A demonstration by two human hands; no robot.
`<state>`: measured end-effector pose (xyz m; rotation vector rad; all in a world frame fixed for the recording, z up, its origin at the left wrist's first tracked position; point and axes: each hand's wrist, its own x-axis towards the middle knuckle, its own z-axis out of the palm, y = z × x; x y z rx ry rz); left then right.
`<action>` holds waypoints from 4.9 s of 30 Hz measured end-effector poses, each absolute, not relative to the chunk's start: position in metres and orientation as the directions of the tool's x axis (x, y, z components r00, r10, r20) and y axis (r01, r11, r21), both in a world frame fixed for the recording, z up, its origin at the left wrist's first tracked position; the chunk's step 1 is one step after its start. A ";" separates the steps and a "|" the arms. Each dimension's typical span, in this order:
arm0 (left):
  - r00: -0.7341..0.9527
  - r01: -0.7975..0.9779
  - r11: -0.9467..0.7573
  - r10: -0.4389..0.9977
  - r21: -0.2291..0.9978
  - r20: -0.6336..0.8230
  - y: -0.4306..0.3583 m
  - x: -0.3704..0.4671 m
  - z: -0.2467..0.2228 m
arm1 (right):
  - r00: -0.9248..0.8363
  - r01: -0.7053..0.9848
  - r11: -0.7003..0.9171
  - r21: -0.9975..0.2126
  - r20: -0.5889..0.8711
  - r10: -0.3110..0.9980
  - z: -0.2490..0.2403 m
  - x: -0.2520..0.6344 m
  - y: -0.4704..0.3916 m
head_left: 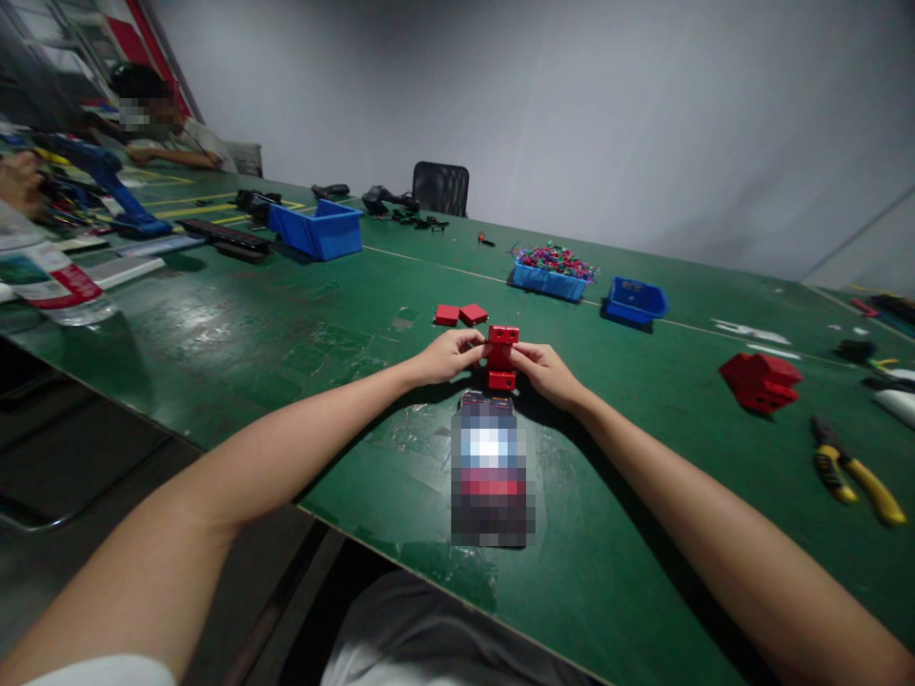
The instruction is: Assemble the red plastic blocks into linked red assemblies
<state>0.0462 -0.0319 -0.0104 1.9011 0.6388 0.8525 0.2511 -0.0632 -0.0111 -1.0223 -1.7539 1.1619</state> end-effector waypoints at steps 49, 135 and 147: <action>0.382 0.877 -0.455 0.855 0.155 0.350 -0.031 0.031 -0.008 | -0.376 0.211 0.259 -0.942 0.166 0.912 -0.012 0.250 -0.064; 0.603 -0.097 -0.195 0.769 0.976 0.214 -0.013 0.041 -0.021 | 0.075 -0.140 0.132 -0.981 0.123 0.990 -0.016 0.267 -0.046; 0.598 -0.100 -0.067 0.793 0.993 0.114 -0.016 0.037 -0.011 | -0.099 -0.245 0.039 -0.969 0.065 0.993 -0.007 0.263 -0.056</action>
